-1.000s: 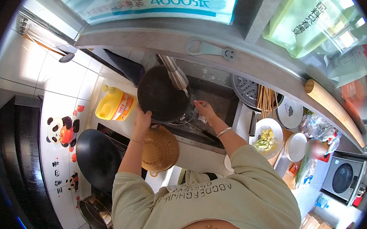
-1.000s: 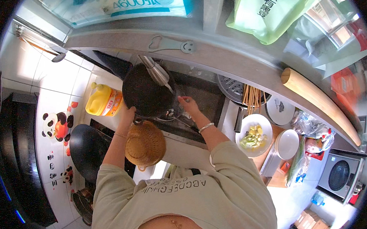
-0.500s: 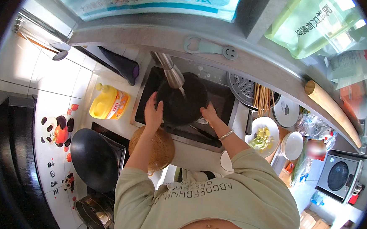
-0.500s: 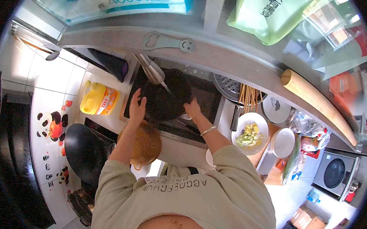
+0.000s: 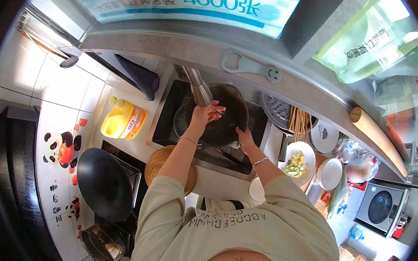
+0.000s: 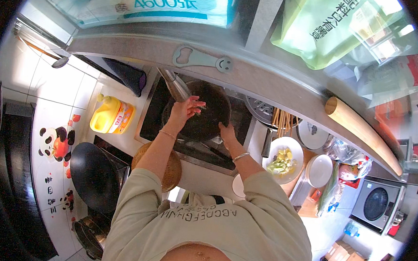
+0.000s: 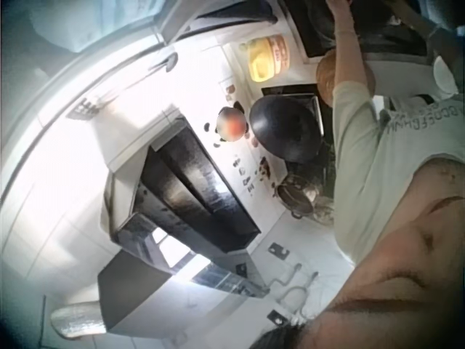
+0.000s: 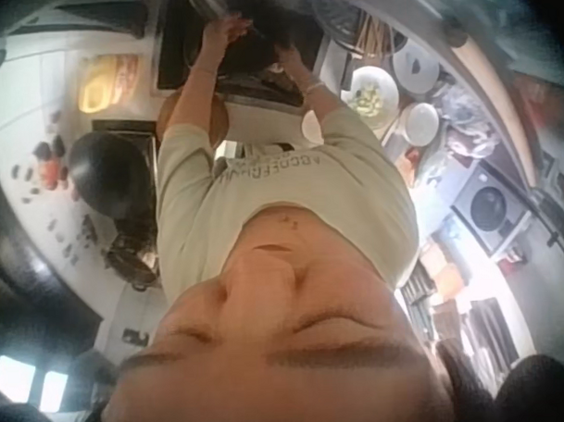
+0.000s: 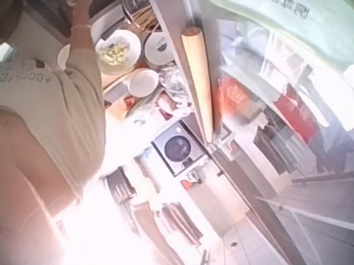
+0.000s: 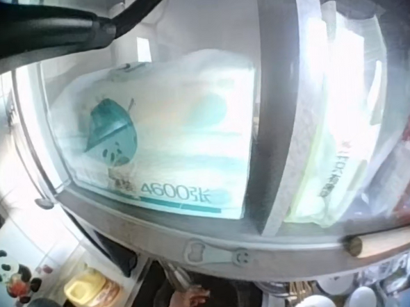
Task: The person places cooked meat into a bowl, then moves to a sink to rinse a colander and scrub a pan by hand.
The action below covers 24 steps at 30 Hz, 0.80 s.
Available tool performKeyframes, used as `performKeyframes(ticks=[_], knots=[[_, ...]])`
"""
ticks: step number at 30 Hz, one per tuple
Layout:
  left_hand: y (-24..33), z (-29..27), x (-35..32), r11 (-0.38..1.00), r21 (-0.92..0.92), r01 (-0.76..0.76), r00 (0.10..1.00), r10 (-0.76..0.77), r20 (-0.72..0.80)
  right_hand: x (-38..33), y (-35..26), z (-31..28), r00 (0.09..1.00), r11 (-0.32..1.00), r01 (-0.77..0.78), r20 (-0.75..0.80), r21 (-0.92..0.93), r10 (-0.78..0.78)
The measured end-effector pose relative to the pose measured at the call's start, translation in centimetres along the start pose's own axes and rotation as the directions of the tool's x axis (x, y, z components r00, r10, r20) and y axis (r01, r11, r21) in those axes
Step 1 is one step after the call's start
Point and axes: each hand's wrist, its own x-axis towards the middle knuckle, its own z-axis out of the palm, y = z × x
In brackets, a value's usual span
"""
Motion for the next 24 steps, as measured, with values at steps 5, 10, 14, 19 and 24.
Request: performKeyframes(ticks=[5, 10, 14, 19, 24], knots=[[0.4, 0.6, 0.1, 0.932, 0.323, -0.166, 0.973, 0.208, -0.099, 2.1, 1.7, 2.1, 0.965, 0.973, -0.21, -0.183, -0.1, 0.189], [-1.7, -4.7, -2.1, 0.703, 0.692, -0.164, 0.929, 0.347, -0.132, -1.7, -1.6, 2.4, 0.967, 0.865, -0.202, -0.233, -0.459, 0.103], [-3.3, -7.2, -3.0, 0.464, 0.849, -0.253, 0.837, 0.544, -0.048, -0.8, -0.5, -1.4, 0.98, 0.851, -0.017, -0.178, -0.526, -0.091], [-2.3, -6.7, -4.9, 0.553, 0.831, -0.063, 0.836, 0.484, -0.259, 0.4, -1.0, -0.4, 0.988, 0.916, 0.032, -0.129, -0.4, -0.09], [-4.0, -8.9, -5.4, 0.497, 0.863, -0.089, 0.784, 0.57, -0.247, -2.8, -1.9, 2.7, 0.992, 0.927, 0.006, -0.116, -0.376, -0.054]])
